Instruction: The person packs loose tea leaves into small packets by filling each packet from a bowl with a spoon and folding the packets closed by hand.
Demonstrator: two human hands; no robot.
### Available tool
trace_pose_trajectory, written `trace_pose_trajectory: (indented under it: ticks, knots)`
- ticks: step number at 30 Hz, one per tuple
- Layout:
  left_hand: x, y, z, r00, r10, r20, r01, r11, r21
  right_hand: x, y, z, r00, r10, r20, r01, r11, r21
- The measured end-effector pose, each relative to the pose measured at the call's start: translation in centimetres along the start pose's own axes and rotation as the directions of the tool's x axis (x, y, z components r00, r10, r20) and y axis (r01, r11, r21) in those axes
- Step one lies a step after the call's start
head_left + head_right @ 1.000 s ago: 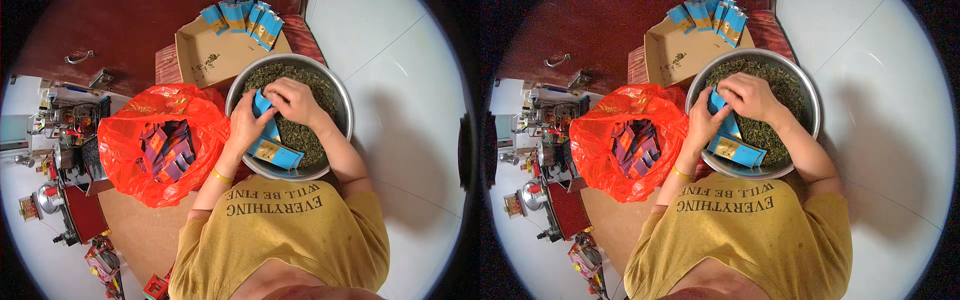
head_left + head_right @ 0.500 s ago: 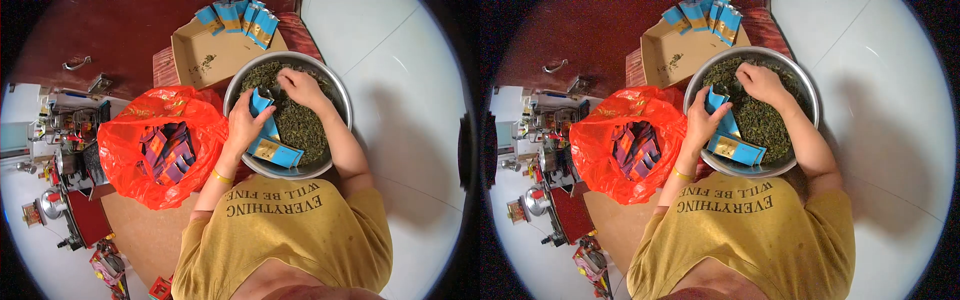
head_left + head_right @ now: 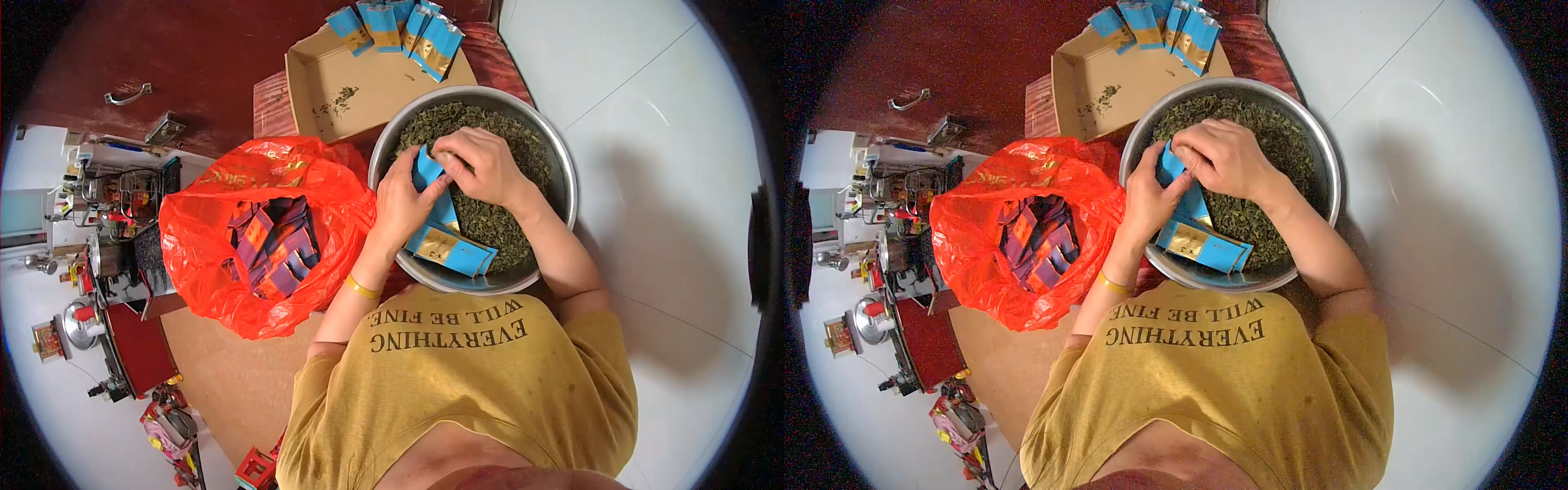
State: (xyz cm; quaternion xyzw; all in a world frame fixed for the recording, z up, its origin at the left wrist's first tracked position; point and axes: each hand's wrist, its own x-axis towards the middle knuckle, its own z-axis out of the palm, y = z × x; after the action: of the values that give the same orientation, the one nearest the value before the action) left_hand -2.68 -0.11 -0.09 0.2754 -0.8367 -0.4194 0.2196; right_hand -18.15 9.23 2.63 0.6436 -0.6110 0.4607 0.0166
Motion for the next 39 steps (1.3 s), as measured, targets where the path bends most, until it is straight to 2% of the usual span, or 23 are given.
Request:
trace_pose_trajectory:
  ticks: [1, 3, 4, 7, 9, 11, 13, 15, 17, 18, 19, 21, 22, 23, 25, 27, 29, 31, 33, 34, 35, 37, 39]
  knots:
    - [0.0, 0.3, -0.1, 1.0, 0.004, -0.002, -0.004, 1.0, -0.016, 0.1, -0.1, -0.3, 1.0, 0.0, 0.001, 0.0, 1.0, 0.0]
    - [0.0, 0.3, -0.2, 1.0, 0.002, -0.014, -0.002, 0.999, -0.035, 0.5, -0.1, -1.2, 0.994, -0.002, -0.106, -0.007, 0.996, -0.084]
    - [0.0, 0.3, -0.2, 1.0, 0.004, -0.021, -0.005, 0.999, -0.035, 0.4, 0.2, -1.4, 0.985, 0.042, -0.165, -0.055, 0.996, -0.07]
    - [-0.1, 0.3, -0.2, 1.0, 0.003, -0.024, -0.004, 1.0, -0.025, 0.3, 0.3, -1.3, 0.986, 0.066, -0.153, -0.073, 0.997, -0.04]
    - [0.0, 0.4, -0.2, 1.0, 0.01, -0.012, -0.011, 1.0, -0.012, 0.0, -0.3, -0.3, 0.995, 0.096, 0.009, -0.096, 0.995, 0.033]
    - [-0.1, 0.4, -0.3, 1.0, 0.004, -0.005, -0.004, 1.0, -0.017, 0.1, -0.2, -0.4, 0.992, 0.124, -0.002, -0.123, 0.991, 0.043]
    - [-0.1, 0.5, -0.3, 1.0, 0.0, -0.012, -0.001, 1.0, -0.027, 0.1, 0.7, -0.9, 0.974, 0.149, -0.168, -0.145, 0.989, 0.04]
    - [-0.3, 0.4, -0.3, 1.0, -0.006, -0.024, 0.005, 0.999, -0.039, -0.3, 1.9, -2.1, 0.915, 0.337, -0.221, -0.317, 0.94, 0.124]
    - [-0.2, 0.4, -0.3, 1.0, -0.018, -0.012, 0.017, 0.998, -0.057, -0.4, 3.4, -3.0, 0.898, 0.304, -0.317, -0.297, 0.952, 0.073]
    - [-0.1, 0.3, -0.3, 1.0, -0.016, -0.013, 0.015, 0.998, -0.059, -0.4, 3.5, -3.4, 0.858, 0.409, -0.311, -0.404, 0.911, 0.081]
    - [-0.2, 0.2, -0.2, 0.999, 0.014, -0.04, -0.016, 0.998, -0.063, -0.2, 3.4, -3.5, 0.857, 0.408, -0.314, -0.404, 0.911, 0.079]
    - [-0.2, 0.3, -0.2, 0.997, 0.047, -0.066, -0.051, 0.996, -0.066, 0.4, 3.1, -3.5, 0.958, 0.14, -0.251, -0.186, 0.967, -0.171]
    - [-0.3, 0.4, -0.2, 0.992, 0.086, -0.087, -0.09, 0.995, -0.044, 0.5, 2.0, -3.4, 0.976, 0.134, -0.171, -0.165, 0.97, -0.179]
    - [-0.3, 0.4, -0.3, 0.986, 0.123, -0.11, -0.126, 0.992, -0.022, 0.7, 1.5, -3.2, 0.995, 0.048, -0.083, -0.062, 0.984, -0.168]
    - [-0.3, 0.1, -0.4, 0.978, 0.178, -0.112, -0.178, 0.984, 0.003, 0.8, -0.6, -2.2, 0.996, 0.031, 0.089, -0.026, 0.998, -0.054]
    - [-0.2, 0.0, -0.5, 0.966, 0.231, -0.112, -0.23, 0.973, 0.028, 0.3, -1.4, -0.5, 0.983, 0.013, 0.184, -0.002, 0.998, -0.057]
    - [0.0, 0.1, -0.4, 0.935, 0.328, -0.137, -0.324, 0.945, 0.048, -0.1, -0.7, 0.1, 0.98, 0.005, 0.197, 0.01, 0.997, -0.073]
    - [-0.1, 0.1, -1.0, 0.939, 0.329, -0.104, -0.327, 0.944, 0.036, 0.3, -0.2, -0.5, 0.983, 0.056, 0.178, -0.064, 0.997, 0.037]
    - [-0.2, -0.3, -1.2, 0.991, 0.134, -0.012, -0.13, 0.929, -0.348, 0.6, 0.1, -1.5, 0.987, 0.035, 0.159, -0.049, 0.995, 0.082]
    - [-0.1, -0.9, -0.8, 0.998, 0.029, 0.063, 0.017, 0.777, -0.629, 0.8, 0.0, -1.8, 0.989, 0.057, 0.137, -0.077, 0.987, 0.141]
    - [0.1, -1.2, -0.8, 0.998, 0.025, 0.057, 0.017, 0.776, -0.631, 0.8, 0.1, -2.0, 0.99, 0.081, 0.116, -0.103, 0.974, 0.203]
    - [0.2, -1.7, -1.1, 0.972, -0.04, 0.233, 0.203, 0.649, -0.733, 0.7, 0.1, -2.0, 0.988, 0.074, 0.136, -0.101, 0.973, 0.206]
    - [0.0, -1.7, -1.0, 0.985, -0.022, 0.172, 0.141, 0.678, -0.721, 0.7, -0.6, -2.0, 0.961, 0.247, 0.126, -0.271, 0.932, 0.239]
